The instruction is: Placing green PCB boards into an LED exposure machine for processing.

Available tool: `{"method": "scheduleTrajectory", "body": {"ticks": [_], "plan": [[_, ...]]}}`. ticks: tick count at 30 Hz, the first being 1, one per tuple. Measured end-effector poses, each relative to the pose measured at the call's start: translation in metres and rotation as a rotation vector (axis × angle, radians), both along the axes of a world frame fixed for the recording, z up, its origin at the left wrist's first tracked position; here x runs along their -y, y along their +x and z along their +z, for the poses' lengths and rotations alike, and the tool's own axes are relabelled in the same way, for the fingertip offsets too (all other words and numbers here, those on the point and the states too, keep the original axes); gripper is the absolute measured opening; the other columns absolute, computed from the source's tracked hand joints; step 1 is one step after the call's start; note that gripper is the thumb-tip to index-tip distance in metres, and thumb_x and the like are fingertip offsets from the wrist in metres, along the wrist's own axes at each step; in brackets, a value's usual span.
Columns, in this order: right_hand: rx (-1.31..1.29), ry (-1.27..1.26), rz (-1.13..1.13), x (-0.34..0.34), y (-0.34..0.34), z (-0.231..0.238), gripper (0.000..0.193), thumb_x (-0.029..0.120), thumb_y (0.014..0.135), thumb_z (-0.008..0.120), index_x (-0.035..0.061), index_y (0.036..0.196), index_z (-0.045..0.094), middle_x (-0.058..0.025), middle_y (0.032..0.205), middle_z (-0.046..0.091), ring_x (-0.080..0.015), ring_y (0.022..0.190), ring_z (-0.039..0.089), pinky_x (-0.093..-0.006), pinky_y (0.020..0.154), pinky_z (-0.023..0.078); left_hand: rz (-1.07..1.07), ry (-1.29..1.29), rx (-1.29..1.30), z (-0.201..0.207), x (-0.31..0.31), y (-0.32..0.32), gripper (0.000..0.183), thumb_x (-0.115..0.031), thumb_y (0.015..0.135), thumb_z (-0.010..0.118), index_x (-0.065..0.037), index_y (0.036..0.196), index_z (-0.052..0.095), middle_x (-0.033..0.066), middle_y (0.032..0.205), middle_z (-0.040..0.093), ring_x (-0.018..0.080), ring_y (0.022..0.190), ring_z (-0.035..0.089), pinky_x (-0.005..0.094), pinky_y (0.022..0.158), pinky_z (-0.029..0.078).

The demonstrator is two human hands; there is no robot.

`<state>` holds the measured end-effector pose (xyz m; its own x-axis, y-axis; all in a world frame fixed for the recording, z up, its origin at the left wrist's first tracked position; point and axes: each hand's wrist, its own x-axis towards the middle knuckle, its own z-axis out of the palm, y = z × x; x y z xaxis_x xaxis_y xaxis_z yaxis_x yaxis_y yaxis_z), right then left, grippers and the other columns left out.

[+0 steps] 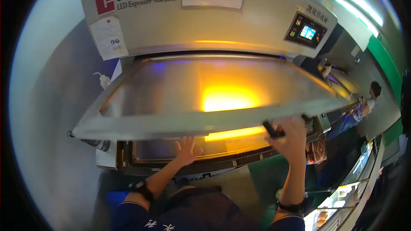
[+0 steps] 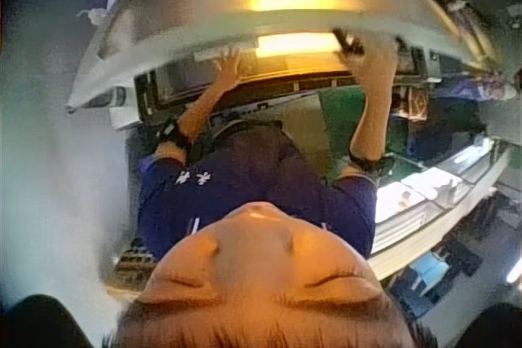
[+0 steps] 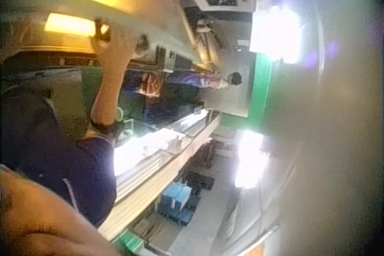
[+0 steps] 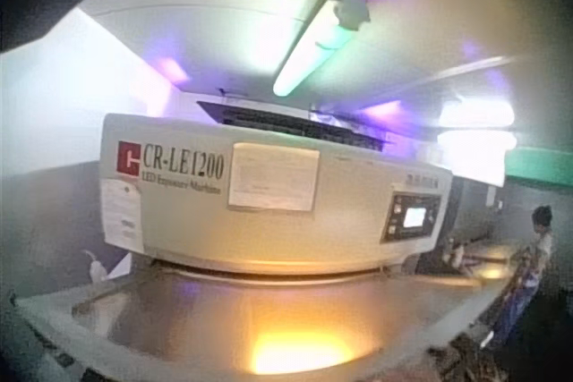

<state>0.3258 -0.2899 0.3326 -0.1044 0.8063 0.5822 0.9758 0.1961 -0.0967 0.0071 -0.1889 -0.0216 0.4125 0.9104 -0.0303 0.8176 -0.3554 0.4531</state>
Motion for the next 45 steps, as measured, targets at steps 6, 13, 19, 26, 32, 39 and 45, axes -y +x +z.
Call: {"method": "scheduleTrajectory", "body": {"ticks": [6, 13, 19, 26, 32, 39, 45], "plan": [[0.218, -0.823, -0.062, 0.040, 0.016, -0.082, 0.052, 0.064, 0.071, 0.074, 0.0136, 0.080, 0.074, -0.0077, 0.071, 0.069, -0.0301, 0.068, 0.068, -0.0443, 0.063, 0.053, -1.213, -0.856, 0.561, 0.152, 0.064, 0.023, 0.069, -0.042, 0.101, 0.053, -0.010, 0.156, 0.027, 0.0189, 0.158, 0.031, 0.0360, 0.146, 0.028, 0.0468, 0.120, 0.022], [0.220, -1.413, -0.260, 0.055, 0.017, -0.302, 0.061, 0.073, 0.078, 0.062, 0.0200, 0.104, 0.078, -0.0106, 0.102, 0.074, -0.0332, 0.098, 0.069, -0.0470, 0.087, 0.053, -0.590, -0.155, -0.026, 0.087, -0.031, 0.067, 0.071, -0.068, 0.094, 0.044, -0.026, 0.152, 0.040, 0.0079, 0.162, 0.027, 0.0369, 0.149, 0.022, 0.0619, 0.118, 0.013], [0.237, -1.525, -0.261, 0.056, -0.005, -0.296, 0.061, 0.074, 0.080, 0.059, 0.0226, 0.107, 0.077, -0.0091, 0.106, 0.073, -0.0292, 0.099, 0.070, -0.0426, 0.088, 0.054, -0.306, 0.288, -0.139, -0.013, -0.053, 0.008, 0.069, -0.072, 0.091, 0.042, -0.037, 0.150, 0.040, -0.0006, 0.163, 0.024, 0.0434, 0.149, 0.015, 0.0822, 0.106, 0.006], [0.250, -1.445, -0.290, 0.058, 0.008, -0.315, 0.062, 0.080, 0.078, 0.053, 0.0269, 0.095, 0.080, -0.0091, 0.088, 0.074, -0.0284, 0.088, 0.071, -0.0408, 0.076, 0.056, -0.265, 0.278, -0.173, 0.008, -0.055, 0.015, 0.070, -0.070, 0.088, 0.048, -0.038, 0.149, 0.040, -0.0017, 0.162, 0.027, 0.0427, 0.149, 0.016, 0.0821, 0.106, 0.006], [0.238, -1.379, -0.240, 0.053, 0.016, -0.316, 0.056, 0.074, 0.082, 0.053, 0.0257, 0.087, 0.080, -0.0073, 0.081, 0.073, -0.0286, 0.080, 0.071, -0.0423, 0.071, 0.055, -0.268, 0.295, -0.187, 0.008, -0.064, 0.025, 0.072, -0.072, 0.085, 0.053, -0.038, 0.148, 0.042, -0.0016, 0.162, 0.027, 0.0420, 0.149, 0.015, 0.0819, 0.107, 0.004], [0.163, -1.332, -0.176, 0.061, 0.012, -0.299, 0.050, 0.067, 0.084, 0.058, 0.0206, 0.086, 0.078, -0.0089, 0.080, 0.073, -0.0294, 0.080, 0.071, -0.0435, 0.071, 0.056, -0.227, 0.255, -0.223, -0.004, -0.057, 0.022, 0.070, -0.073, 0.086, 0.050, -0.039, 0.147, 0.044, -0.0035, 0.161, 0.031, 0.0416, 0.150, 0.015, 0.0786, 0.109, 0.005], [-0.448, -0.563, 0.182, 0.116, 0.039, -0.324, 0.030, 0.040, 0.089, 0.068, 0.0131, 0.102, 0.072, -0.0102, 0.102, 0.072, -0.0282, 0.094, 0.069, -0.0433, 0.081, 0.054, -0.024, -0.194, -0.408, 0.006, -0.045, 0.088, 0.119, -0.091, 0.068, 0.051, -0.028, 0.160, 0.009, 0.0104, 0.167, -0.004, 0.0466, 0.150, -0.005, 0.0759, 0.111, 0.002]]}}
